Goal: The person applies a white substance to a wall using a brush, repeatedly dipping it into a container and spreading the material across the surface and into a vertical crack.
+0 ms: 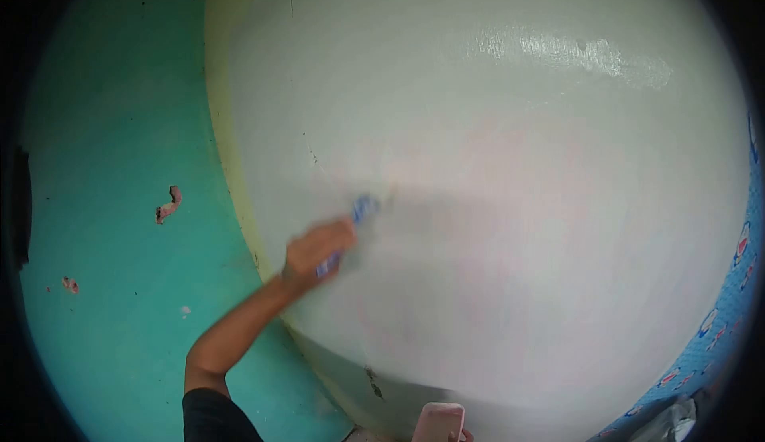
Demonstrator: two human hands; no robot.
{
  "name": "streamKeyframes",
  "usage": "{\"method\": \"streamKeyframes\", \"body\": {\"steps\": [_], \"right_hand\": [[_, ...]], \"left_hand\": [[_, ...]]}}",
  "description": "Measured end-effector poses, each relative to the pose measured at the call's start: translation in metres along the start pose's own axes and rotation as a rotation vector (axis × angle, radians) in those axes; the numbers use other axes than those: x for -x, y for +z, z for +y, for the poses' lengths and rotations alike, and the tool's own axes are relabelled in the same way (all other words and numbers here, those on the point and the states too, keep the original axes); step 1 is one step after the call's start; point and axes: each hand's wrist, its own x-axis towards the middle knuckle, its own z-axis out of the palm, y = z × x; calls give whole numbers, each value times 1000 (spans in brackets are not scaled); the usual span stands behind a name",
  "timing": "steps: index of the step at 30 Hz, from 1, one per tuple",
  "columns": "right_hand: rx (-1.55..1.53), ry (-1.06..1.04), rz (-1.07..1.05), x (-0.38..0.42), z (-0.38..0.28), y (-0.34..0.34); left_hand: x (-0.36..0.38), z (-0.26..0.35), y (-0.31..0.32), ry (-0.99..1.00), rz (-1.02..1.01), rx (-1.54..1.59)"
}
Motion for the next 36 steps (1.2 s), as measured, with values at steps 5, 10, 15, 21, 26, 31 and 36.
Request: {"method": "streamKeyframes", "body": {"steps": [5,10,15,21,26,31,36], "right_hand": [[166,-117,-64,-45,59,-25],[136,-77,-67,-20,35,-11],[110,-39,-76,-1,28,-3],[168,-53,-60,12,25,3],[237,-73,-37,4,36,-3],[198,-158,-47,26,12,5],[276,-187,-33,13,26,-4]], "left_hand": [[40,64,-2,-342,-482,533],[-1,6,-19,-540,-750,641],[-106,-72,-65,-725,-627,555],[-204,-117,-119,-566,-236,325],[-225,-141,-115,-418,229,171],[-168,-144,-66,-132,321,-20],[-47,-62,-12,-108,269,-96]]}}
